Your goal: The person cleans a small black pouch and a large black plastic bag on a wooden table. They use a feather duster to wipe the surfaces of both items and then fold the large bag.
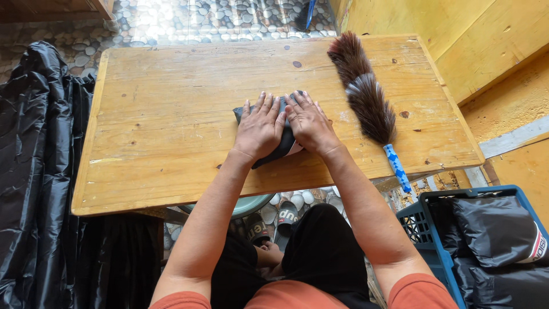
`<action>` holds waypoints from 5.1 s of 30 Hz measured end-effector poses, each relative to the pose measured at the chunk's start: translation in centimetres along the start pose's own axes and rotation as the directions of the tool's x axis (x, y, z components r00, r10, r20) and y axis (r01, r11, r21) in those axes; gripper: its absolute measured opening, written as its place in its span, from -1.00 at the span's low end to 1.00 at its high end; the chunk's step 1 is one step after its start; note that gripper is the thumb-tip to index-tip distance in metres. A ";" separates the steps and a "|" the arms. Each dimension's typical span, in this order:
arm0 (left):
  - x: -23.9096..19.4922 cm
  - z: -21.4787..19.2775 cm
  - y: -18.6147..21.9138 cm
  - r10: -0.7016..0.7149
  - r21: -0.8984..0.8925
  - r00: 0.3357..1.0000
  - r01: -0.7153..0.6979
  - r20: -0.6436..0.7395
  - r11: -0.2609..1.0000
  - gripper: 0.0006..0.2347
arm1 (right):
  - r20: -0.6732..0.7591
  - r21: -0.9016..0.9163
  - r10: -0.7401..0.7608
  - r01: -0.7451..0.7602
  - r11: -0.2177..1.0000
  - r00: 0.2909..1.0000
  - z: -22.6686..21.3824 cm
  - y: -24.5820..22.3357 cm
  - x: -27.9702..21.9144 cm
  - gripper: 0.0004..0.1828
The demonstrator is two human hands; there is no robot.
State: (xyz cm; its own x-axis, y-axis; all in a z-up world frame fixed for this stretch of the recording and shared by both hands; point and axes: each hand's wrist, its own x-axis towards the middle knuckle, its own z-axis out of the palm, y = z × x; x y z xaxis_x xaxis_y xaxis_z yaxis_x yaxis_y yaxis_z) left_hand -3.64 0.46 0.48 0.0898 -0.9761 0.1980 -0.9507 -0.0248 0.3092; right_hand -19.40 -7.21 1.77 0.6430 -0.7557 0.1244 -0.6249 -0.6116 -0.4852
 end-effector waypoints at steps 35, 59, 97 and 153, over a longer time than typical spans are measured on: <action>-6.1 -2.4 -1.5 -0.062 -0.200 0.997 0.051 -0.045 0.978 -0.24 | -0.172 0.011 0.265 -0.267 0.964 0.949 0.4 0.3 -2.4 -0.25; -7.1 -0.7 15.1 -0.237 -0.945 0.916 0.304 0.324 -0.119 -0.74 | -0.149 0.595 0.567 -0.384 0.706 0.810 -15.3 4.7 -22.1 -0.16; -22.9 19.0 50.1 0.964 -0.756 0.155 -0.598 0.218 0.267 -0.36 | -0.344 0.549 0.938 -0.816 0.179 -0.026 -21.7 19.1 -69.9 -0.59; -12.7 14.2 38.1 0.919 -0.438 0.289 -0.886 -0.267 0.152 -0.72 | -0.628 -0.223 0.581 -0.835 0.504 0.518 -15.0 20.4 -57.8 -0.25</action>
State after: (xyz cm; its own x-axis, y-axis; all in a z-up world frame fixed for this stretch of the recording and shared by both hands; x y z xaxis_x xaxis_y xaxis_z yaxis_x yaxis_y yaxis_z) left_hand -45.21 8.85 -3.45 -0.7687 -0.2474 0.5898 -0.0936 0.9558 0.2788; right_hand -75.97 20.50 -2.35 -0.3075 -0.8939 0.3262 -0.9502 0.2703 -0.1549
